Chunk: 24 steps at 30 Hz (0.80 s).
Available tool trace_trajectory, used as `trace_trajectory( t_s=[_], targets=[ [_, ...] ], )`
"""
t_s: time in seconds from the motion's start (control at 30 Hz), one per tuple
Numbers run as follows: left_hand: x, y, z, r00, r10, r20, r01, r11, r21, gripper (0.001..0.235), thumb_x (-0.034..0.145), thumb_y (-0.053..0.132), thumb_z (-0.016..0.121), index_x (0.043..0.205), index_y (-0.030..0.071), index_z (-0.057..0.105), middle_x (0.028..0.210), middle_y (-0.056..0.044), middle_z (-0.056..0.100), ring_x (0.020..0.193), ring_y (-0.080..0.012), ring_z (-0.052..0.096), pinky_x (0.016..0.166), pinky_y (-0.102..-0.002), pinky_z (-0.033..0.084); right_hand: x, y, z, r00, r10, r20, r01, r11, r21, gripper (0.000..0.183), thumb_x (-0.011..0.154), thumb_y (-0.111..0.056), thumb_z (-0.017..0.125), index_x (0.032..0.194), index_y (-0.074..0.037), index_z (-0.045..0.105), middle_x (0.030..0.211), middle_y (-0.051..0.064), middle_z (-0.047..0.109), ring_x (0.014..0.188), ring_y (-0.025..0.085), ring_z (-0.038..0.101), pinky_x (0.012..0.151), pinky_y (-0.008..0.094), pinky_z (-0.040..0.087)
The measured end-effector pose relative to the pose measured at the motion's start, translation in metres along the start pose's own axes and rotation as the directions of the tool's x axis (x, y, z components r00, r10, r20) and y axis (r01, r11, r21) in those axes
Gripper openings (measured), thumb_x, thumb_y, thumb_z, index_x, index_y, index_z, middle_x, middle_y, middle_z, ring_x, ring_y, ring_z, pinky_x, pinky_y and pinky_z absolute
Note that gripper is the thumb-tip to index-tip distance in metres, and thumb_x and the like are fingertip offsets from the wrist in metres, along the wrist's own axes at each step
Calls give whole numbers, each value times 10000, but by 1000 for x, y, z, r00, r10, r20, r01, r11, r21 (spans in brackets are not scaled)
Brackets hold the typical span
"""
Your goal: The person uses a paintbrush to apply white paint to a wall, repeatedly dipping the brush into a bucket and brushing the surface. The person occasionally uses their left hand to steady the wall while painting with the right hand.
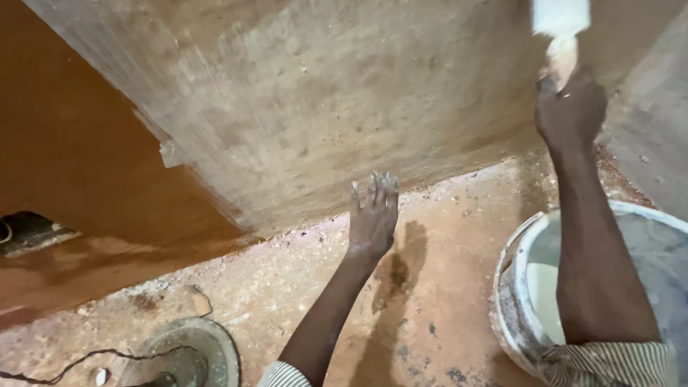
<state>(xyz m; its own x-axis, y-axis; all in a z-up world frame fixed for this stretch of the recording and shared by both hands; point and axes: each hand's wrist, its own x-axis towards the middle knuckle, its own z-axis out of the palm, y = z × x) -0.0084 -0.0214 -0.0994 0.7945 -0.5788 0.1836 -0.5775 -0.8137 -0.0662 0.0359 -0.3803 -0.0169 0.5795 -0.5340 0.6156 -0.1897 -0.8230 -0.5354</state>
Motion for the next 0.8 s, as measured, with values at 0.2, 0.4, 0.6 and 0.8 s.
trace_trajectory(
  t_s=[0.2,0.4,0.6,0.8],
  targets=[
    [7,22,4,995,-75,70,79,995,-66,1023,743,97,721,1592,8,158,1687,-200,142,1569,-349,116,1224,-650,91,-5,29,37,998,5,67,-13,992,122,431,1077,-329,662,1081,99,706,958,300,729,898,428,736,817,513,547],
    [22,43,-10,991,-59,-121,44,991,-123,1069,727,100,737,1610,24,138,1695,-205,126,1577,-345,90,1228,-640,75,-41,111,88,746,352,565,-61,881,-468,572,953,-516,578,1283,-67,707,1288,240,686,1207,419,646,1022,522,501],
    [27,52,-1,1000,-20,-13,18,991,-132,1078,736,99,736,1609,11,109,1695,-203,111,1576,-353,72,1227,-634,60,-45,124,94,627,438,644,90,781,-618,484,911,-422,610,1280,-135,732,1308,150,720,1211,336,686,1002,506,535],
    [25,52,32,999,12,32,-10,999,-42,1058,741,80,737,1611,10,139,1688,-206,153,1569,-355,104,1231,-624,63,7,59,23,898,285,335,-169,927,-334,550,976,-519,652,1138,0,737,1020,258,733,945,423,711,836,537,546]
  ],
)
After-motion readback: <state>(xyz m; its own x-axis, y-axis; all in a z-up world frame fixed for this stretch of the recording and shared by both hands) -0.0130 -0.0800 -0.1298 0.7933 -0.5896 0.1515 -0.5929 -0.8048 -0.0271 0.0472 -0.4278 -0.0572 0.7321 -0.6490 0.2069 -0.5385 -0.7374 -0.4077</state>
